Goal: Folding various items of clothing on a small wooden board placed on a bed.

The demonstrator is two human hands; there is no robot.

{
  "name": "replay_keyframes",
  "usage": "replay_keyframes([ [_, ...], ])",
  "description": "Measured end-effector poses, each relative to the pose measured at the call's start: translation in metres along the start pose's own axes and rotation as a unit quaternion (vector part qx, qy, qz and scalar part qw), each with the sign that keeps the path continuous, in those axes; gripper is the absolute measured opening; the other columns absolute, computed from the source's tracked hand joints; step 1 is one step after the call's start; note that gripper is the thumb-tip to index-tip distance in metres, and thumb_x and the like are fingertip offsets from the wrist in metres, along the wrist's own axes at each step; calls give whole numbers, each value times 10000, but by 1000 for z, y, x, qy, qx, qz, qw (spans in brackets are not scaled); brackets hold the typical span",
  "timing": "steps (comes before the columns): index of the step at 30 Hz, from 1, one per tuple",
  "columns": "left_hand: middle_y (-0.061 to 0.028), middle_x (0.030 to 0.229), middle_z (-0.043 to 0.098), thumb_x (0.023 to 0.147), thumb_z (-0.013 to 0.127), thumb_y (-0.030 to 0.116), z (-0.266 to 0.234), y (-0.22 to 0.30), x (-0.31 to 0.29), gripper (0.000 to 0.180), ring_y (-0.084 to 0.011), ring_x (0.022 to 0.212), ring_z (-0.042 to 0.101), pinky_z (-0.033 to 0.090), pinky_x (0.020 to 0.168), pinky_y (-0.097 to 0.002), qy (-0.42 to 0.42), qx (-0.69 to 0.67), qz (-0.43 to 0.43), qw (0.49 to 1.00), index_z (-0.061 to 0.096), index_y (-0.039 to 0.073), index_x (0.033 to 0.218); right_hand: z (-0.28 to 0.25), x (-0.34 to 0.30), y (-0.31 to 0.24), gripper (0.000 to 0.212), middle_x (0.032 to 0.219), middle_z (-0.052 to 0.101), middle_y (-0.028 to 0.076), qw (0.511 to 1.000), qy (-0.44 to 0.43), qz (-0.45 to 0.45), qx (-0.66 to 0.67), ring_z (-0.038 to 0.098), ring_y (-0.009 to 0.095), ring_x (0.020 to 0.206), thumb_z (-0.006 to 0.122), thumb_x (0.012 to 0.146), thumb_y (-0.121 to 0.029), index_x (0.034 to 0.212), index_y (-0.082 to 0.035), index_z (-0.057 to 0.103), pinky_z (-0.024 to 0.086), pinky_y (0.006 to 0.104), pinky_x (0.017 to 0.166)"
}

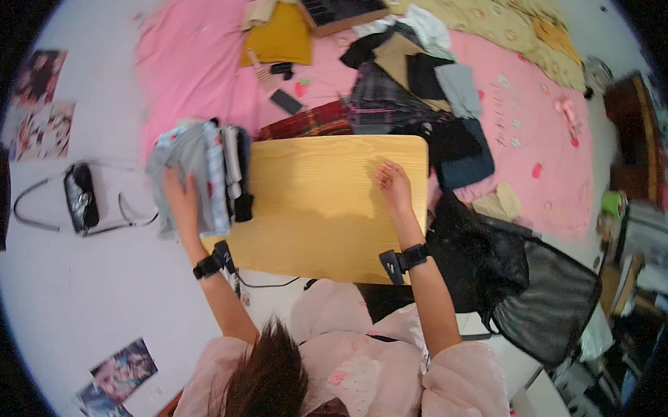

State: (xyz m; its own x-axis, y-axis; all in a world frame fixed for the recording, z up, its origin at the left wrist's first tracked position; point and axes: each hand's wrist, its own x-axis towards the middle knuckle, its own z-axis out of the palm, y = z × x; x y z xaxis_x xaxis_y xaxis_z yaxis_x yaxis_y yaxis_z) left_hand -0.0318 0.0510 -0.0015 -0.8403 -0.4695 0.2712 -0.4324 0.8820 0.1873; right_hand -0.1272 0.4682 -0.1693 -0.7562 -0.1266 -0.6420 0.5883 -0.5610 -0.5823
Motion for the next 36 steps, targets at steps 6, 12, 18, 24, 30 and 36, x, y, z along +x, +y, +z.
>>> replay_keyframes([
  [6, -158, 1176, 531, 842, 508, 15, 39, 121, 5, 317, -323, 1130, 473, 310, 1015, -406, 50, -223, 171, 958, 517, -8, 1158, -39, 1, -11, 247, 928, 573, 50, 983, 97, -112, 105, 566, 134, 770, 501, 876, -60, 1123, -39, 502, 447, 236, 688],
  [12, -151, 1353, 401, 876, 496, 92, 193, 183, -45, 382, -301, 1297, 325, 230, 1083, -415, -187, -324, 166, 912, 458, 40, 1252, -52, 38, -31, 265, 892, 582, 65, 958, 135, -130, 217, 565, 136, 708, 493, 866, -24, 1130, -19, 504, 442, 238, 602],
  [18, -117, 1382, 379, 890, 469, 145, 219, 214, -71, 404, -277, 1332, 275, 135, 1116, -450, -174, -191, 181, 949, 422, 53, 1280, -99, 78, -75, 161, 858, 615, 44, 953, 184, -186, 155, 577, 135, 734, 515, 861, -70, 1009, -54, 576, 431, 226, 623],
  [24, -106, 1368, 394, 846, 481, 120, 217, 223, -67, 423, -267, 1325, 286, 145, 1117, -451, -163, -121, 168, 965, 431, 42, 1258, -204, 155, -91, 174, 904, 625, 63, 943, 267, -152, 125, 598, 152, 754, 485, 864, -81, 1010, -52, 575, 457, 251, 627],
  [30, -109, 1363, 401, 817, 487, 92, 223, 225, -64, 443, -277, 1318, 298, 150, 1115, -459, -176, -104, 157, 966, 430, 40, 1254, -253, 204, -66, 375, 944, 660, 109, 924, 273, 127, -235, 657, 194, 795, 656, 825, -332, 991, -3, 584, 510, 238, 650],
  [36, -124, 1360, 400, 803, 487, 81, 226, 221, -63, 468, -287, 1313, 306, 162, 1108, -477, -181, -88, 160, 966, 417, 38, 1264, -274, 249, -48, 344, 839, 659, 116, 880, 279, 51, -381, 655, 176, 717, 720, 776, -295, 873, 2, 577, 521, 271, 603],
])
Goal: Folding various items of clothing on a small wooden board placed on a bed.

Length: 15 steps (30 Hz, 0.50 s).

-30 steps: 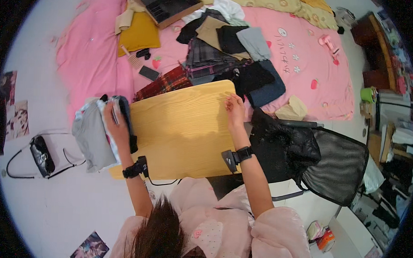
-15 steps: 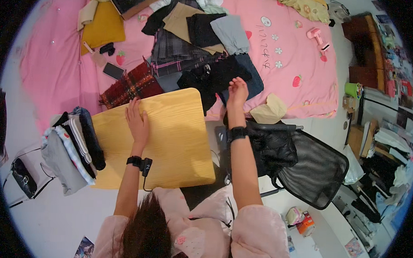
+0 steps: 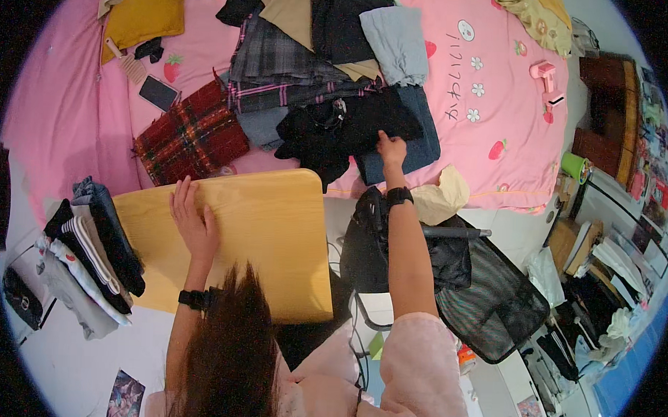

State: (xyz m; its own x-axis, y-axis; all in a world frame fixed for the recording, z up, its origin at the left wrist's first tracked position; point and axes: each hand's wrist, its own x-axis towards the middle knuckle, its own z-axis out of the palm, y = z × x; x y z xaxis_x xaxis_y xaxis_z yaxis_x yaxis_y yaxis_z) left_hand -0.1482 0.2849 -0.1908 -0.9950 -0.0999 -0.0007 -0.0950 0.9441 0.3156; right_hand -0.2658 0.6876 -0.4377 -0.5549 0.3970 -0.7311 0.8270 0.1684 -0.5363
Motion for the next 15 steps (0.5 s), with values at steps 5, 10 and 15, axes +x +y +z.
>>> replay_keyframes([
  [5, -133, 1365, 394, 800, 489, 79, 5, -2, -2, 480, -300, 1313, 305, 160, 1106, -488, -4, -4, 5, 1000, 408, 38, 1271, -10, 20, -57, 425, 856, 592, 179, 905, 197, -341, -159, 596, 306, 857, 743, 717, -251, 985, 6, 536, 472, 370, 757],
  [10, -136, 1367, 394, 806, 486, 80, 2, -1, -2, 475, -307, 1310, 309, 163, 1103, -497, -7, -15, 0, 1000, 407, 36, 1273, 12, 26, -125, 610, 1032, 564, 198, 850, -42, -414, -322, 527, 347, 1036, 781, 664, -353, 1104, -24, 516, 451, 410, 840],
  [15, -142, 1361, 401, 817, 478, 81, 2, -5, -2, 453, -311, 1305, 315, 173, 1098, -505, -4, -9, 4, 1000, 415, 37, 1263, 49, -49, -126, 963, 1336, 391, 130, 619, -174, -368, -671, 475, 403, 1114, 852, 519, -398, 1317, -129, 385, 464, 465, 860],
])
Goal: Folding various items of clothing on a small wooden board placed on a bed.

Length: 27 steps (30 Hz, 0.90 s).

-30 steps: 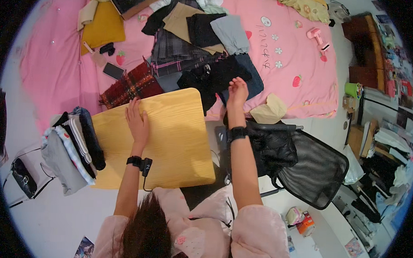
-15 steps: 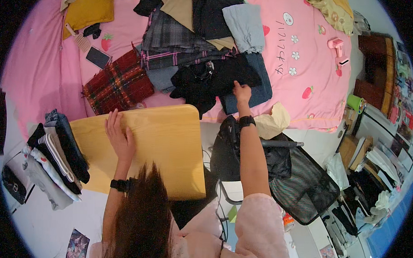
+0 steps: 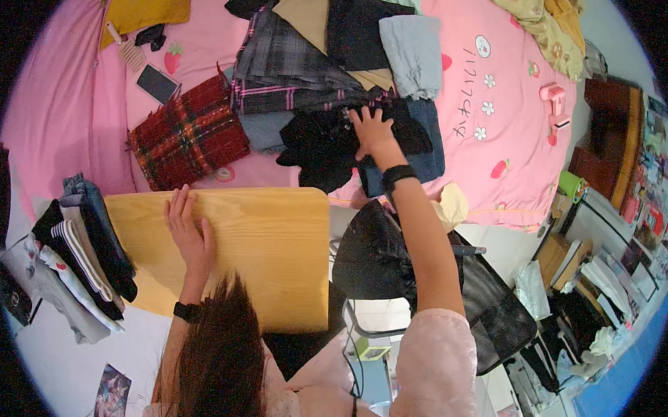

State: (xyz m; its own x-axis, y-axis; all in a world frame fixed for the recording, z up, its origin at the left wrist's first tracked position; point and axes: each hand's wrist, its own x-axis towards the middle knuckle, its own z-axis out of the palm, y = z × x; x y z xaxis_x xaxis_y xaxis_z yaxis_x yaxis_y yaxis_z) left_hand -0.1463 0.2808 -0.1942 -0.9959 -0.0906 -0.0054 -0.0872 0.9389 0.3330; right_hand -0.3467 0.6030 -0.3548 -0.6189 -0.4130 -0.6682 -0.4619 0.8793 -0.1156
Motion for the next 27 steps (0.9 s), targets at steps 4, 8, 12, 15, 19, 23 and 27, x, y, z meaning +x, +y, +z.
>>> replay_keyframes([
  [4, -130, 1376, 386, 811, 462, 55, 1, 1, 3, 460, -312, 1310, 306, 163, 1104, -492, -2, -12, -8, 1000, 403, 37, 1267, 24, 0, 0, 874, 1292, 397, 133, 993, 65, 2, -100, 490, 404, 1096, 814, 601, -301, 1334, -134, 369, 504, 455, 787],
  [8, -133, 1369, 391, 812, 484, 82, -3, 0, 1, 444, -312, 1307, 309, 168, 1102, -499, -2, -8, -9, 1000, 422, 32, 1249, -6, 2, -11, 335, 1005, 590, 144, 999, 23, -1, 48, 613, 301, 902, 680, 740, -281, 997, -77, 612, 508, 410, 755],
  [12, -128, 1360, 400, 803, 515, 97, -9, 5, 2, 441, -308, 1301, 314, 176, 1103, -493, -13, -13, -20, 1000, 443, 28, 1233, -51, -8, -9, 283, 1043, 599, 164, 974, -6, -82, 209, 587, 296, 952, 578, 819, -331, 908, -81, 674, 461, 407, 837],
  [15, -116, 1359, 402, 808, 517, 103, -7, 1, -2, 439, -300, 1301, 315, 174, 1107, -486, -22, -9, -26, 999, 445, 35, 1236, -126, -34, 4, 261, 1047, 605, 146, 907, 60, -56, 414, 583, 277, 957, 556, 846, -275, 960, -73, 675, 413, 398, 903],
  [19, -109, 1366, 392, 832, 480, 95, -9, 1, -5, 427, -285, 1317, 301, 158, 1118, -475, -18, -14, -36, 999, 422, 55, 1253, -172, -64, 35, 291, 1102, 616, 97, 383, 393, -5, 836, 563, 219, 1019, 479, 916, -198, 1148, -64, 593, 407, 334, 939],
  [23, -117, 1359, 396, 824, 491, 91, -13, 6, 0, 424, -289, 1309, 309, 159, 1117, -477, -27, -34, -39, 998, 438, 51, 1242, -177, -67, 36, 501, 1412, 340, 109, 283, 579, -209, 736, 338, 219, 1298, 416, 970, -246, 1400, -37, 266, 279, 354, 1098],
  [27, -121, 1356, 398, 820, 494, 89, -12, 5, 0, 431, -293, 1302, 316, 161, 1115, -480, -22, -37, -35, 998, 437, 56, 1246, -120, -30, 42, 478, 1455, 259, 104, 388, 417, -96, 816, 244, 239, 1358, 418, 963, -151, 1403, -50, 258, 263, 380, 1105],
])
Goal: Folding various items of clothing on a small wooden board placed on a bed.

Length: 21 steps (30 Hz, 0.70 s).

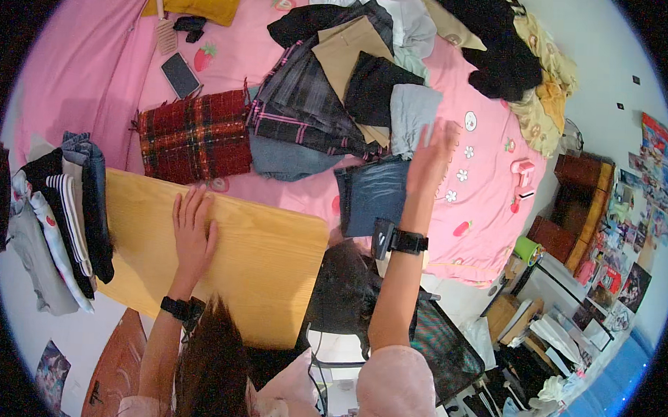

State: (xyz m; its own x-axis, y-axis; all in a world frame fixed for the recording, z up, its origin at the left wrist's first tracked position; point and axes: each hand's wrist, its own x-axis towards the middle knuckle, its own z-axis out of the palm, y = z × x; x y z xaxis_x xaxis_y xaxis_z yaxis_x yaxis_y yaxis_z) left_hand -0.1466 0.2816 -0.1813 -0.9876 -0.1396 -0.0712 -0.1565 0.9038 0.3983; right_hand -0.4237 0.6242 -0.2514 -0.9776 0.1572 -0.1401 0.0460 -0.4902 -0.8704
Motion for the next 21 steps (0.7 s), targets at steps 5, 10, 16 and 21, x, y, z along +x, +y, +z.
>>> replay_keyframes([
  [5, -121, 1351, 404, 816, 495, 93, 5, -4, 0, 435, -298, 1300, 318, 162, 1113, -482, 8, 2, 4, 1000, 434, 58, 1246, -34, -3, 66, 387, 1194, 526, 110, 960, -13, 213, -180, 501, 219, 1159, 467, 919, -110, 1290, -13, 417, 416, 351, 963],
  [10, -126, 1349, 406, 810, 497, 98, 7, -3, 1, 427, -301, 1299, 320, 169, 1109, -483, 6, 3, 10, 1000, 438, 59, 1231, -18, 0, 116, 504, 1103, 565, 130, 929, -69, 269, -244, 596, 230, 988, 526, 886, -120, 1336, -18, 322, 494, 317, 822],
  [16, -126, 1346, 412, 808, 487, 101, 7, -8, -3, 424, -300, 1295, 329, 178, 1105, -488, 7, 32, 1, 999, 437, 54, 1226, 3, 5, 152, 709, 1232, 512, 207, 938, 10, 324, -123, 609, 256, 973, 570, 853, -150, 1411, -50, 143, 497, 331, 822],
  [21, -126, 1355, 407, 810, 489, 104, 9, -4, -1, 410, -301, 1300, 324, 183, 1104, -492, 7, 20, 5, 1000, 453, 51, 1214, -27, 14, 185, 585, 1195, 569, 137, 917, -10, 165, -362, 617, 234, 948, 641, 797, -161, 1302, -38, 374, 481, 325, 793],
])
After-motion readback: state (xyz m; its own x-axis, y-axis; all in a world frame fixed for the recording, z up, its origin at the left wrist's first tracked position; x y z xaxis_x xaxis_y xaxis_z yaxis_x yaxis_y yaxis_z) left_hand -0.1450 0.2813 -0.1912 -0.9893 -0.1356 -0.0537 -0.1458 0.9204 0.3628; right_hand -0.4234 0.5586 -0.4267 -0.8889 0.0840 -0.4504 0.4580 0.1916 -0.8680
